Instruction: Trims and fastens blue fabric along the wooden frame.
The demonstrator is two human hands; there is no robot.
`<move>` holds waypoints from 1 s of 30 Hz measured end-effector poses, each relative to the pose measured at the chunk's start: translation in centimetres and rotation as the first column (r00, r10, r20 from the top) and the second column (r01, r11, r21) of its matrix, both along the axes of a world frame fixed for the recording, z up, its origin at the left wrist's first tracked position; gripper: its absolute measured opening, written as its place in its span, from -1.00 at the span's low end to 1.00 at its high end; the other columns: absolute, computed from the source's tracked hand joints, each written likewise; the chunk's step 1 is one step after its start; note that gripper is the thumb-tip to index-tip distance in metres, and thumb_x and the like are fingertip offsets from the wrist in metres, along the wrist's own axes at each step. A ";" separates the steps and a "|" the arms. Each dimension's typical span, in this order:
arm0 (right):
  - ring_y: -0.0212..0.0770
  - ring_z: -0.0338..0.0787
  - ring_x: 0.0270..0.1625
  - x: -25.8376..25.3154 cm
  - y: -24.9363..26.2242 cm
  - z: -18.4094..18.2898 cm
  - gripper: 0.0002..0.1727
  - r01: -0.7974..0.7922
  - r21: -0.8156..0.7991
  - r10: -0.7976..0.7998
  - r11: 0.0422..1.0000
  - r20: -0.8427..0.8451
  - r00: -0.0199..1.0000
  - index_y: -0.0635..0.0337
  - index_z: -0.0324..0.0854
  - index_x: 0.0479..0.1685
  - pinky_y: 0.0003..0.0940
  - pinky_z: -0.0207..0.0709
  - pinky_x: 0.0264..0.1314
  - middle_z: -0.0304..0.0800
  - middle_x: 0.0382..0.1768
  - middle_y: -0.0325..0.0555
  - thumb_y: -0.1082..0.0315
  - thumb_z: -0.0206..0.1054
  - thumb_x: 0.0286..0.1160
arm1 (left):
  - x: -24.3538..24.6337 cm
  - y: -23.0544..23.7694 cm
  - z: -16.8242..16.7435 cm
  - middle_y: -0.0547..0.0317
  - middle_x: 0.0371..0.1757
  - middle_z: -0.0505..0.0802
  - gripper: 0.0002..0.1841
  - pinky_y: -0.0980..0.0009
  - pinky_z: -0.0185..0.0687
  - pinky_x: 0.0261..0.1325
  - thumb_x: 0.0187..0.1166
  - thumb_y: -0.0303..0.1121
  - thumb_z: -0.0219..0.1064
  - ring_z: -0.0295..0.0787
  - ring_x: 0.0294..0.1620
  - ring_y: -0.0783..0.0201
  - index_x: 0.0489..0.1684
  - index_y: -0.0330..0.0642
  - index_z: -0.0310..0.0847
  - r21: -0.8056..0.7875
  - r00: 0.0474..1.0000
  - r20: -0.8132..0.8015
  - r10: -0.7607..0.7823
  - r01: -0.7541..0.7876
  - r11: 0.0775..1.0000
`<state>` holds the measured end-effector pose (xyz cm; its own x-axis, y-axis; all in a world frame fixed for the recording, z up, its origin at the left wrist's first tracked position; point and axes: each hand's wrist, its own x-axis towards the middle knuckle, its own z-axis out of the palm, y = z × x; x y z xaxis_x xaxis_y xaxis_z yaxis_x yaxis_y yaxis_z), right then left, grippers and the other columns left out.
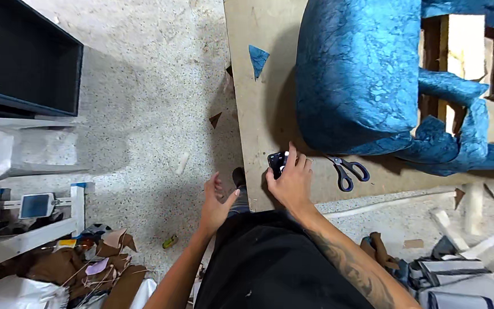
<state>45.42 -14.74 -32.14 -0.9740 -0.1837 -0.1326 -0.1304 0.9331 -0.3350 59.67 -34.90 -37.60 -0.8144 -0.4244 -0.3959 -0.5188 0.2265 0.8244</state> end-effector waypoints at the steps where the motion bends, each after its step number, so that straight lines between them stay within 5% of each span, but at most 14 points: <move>1: 0.42 0.58 0.28 0.1 -0.3 0.2 0.13 0.010 0.006 -0.010 1.000 0.007 1.000 0.03 -0.01 0.88 0.31 0.56 -0.10 0.47 0.38 0.36 -0.15 0.44 0.22 | 0.0 -0.9 -0.2 0.05 0.35 0.64 -0.03 0.16 0.76 0.05 0.36 0.11 0.60 0.69 0.19 0.15 0.81 0.07 0.18 0.008 1.000 0.022 0.005 -0.005 1.000; 9: 0.40 0.59 0.27 0.5 -1.6 -0.2 0.15 0.048 0.079 -0.045 0.996 -0.037 0.998 0.07 0.04 0.85 0.27 0.56 -0.13 0.47 0.39 0.33 -0.17 0.46 0.15 | -3.1 -5.2 -0.3 0.08 0.31 0.63 -0.13 0.19 0.73 -0.15 0.44 0.02 0.59 0.71 0.09 0.15 0.78 0.20 0.20 0.018 0.994 0.100 -0.034 0.032 0.999; 14: 0.37 0.59 0.29 0.5 -1.8 -0.4 0.11 0.069 0.099 -0.065 0.993 -0.043 0.997 0.07 0.10 0.82 0.26 0.56 -0.10 0.48 0.40 0.30 -0.19 0.44 0.16 | -5.2 -5.9 -0.7 0.11 0.30 0.63 -0.15 0.21 0.74 -0.02 0.43 0.02 0.59 0.69 0.16 0.17 0.77 0.19 0.24 0.004 0.992 0.106 -0.071 0.071 0.997; 19: 0.36 0.58 0.32 0.7 -2.0 -0.5 0.11 0.081 0.081 -0.077 0.993 -0.058 0.995 0.07 0.12 0.81 0.24 0.56 -0.09 0.47 0.41 0.27 -0.19 0.44 0.14 | -4.9 -5.8 -0.5 0.11 0.29 0.64 -0.16 0.21 0.71 -0.22 0.46 0.04 0.56 0.72 0.02 0.17 0.78 0.27 0.21 0.013 0.977 0.151 -0.154 0.153 0.988; 30: 0.39 0.53 0.40 0.9 -1.6 -0.5 0.11 0.062 0.060 -0.059 0.996 -0.040 0.997 0.15 0.14 0.79 0.28 0.56 -0.02 0.45 0.48 0.32 -0.17 0.46 0.13 | -4.9 -5.6 -1.7 0.06 0.27 0.66 -0.23 0.19 0.77 -0.09 0.48 -0.01 0.57 0.74 0.07 0.16 0.72 0.13 0.31 0.040 0.972 0.179 -0.153 0.149 0.988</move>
